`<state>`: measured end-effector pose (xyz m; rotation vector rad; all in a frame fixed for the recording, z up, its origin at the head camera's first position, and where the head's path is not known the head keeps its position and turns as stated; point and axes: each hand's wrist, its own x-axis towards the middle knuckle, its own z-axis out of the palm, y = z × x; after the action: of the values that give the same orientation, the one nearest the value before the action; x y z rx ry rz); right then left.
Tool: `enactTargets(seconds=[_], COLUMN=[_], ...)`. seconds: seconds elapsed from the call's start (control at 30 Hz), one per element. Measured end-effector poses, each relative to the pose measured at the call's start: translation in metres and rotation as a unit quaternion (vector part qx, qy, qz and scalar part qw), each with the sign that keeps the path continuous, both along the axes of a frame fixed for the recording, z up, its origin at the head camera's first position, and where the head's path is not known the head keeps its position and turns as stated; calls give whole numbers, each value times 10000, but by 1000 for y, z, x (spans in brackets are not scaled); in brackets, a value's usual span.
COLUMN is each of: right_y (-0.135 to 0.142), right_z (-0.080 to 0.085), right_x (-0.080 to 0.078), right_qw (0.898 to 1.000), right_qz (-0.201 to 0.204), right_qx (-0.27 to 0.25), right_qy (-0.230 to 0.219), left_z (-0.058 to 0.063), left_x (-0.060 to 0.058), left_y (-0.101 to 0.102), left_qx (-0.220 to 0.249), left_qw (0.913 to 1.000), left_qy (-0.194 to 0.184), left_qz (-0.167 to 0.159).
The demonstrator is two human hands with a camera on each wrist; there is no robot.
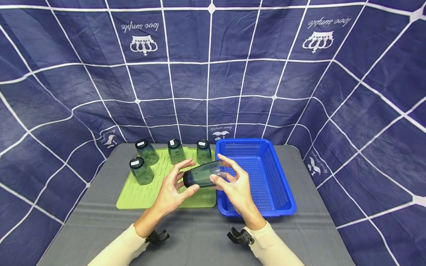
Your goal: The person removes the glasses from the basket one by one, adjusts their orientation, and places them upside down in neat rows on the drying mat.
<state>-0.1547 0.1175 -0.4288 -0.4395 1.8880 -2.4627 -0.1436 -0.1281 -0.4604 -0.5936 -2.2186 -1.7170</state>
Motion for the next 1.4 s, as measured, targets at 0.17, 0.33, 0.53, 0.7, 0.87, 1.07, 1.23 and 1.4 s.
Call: enactTargets(seconds=[0.17,0.33,0.53,0.7,0.87,1.07,1.23,1.4], right_y=[-4,-5,-5,-5,-6,-5,-4,-3], right_z=[-4,-8,-12,-13,-16,-19,-20,-20], right_x=[2,2,4,4,5,5,5,6], right_qw=[9996,9992,9980,9974,9971,9967,9969,9971], right_qz=[-26,-39,119,231,238,216,241,275], right_qx=[-261,-336,-550,-577,-582,-641,-617,-607], right_qy=[-132,-202,-289,-357,-424,-452,-423,-357], left_z=[-1,-1,-3,-6,-7,-6,-8,-9], left_x=[0,0,1,0,0,1,1,0], left_y=[3,6,9,12,13,14,14,15], left_qx=[280,405,502,461,503,550,543,523], left_qw=[9995,9990,9983,9984,9983,9981,9980,9979], left_qy=[-47,63,131,237,215,152,154,232], left_qz=[-151,-162,-248,-225,-206,-250,-274,-291])
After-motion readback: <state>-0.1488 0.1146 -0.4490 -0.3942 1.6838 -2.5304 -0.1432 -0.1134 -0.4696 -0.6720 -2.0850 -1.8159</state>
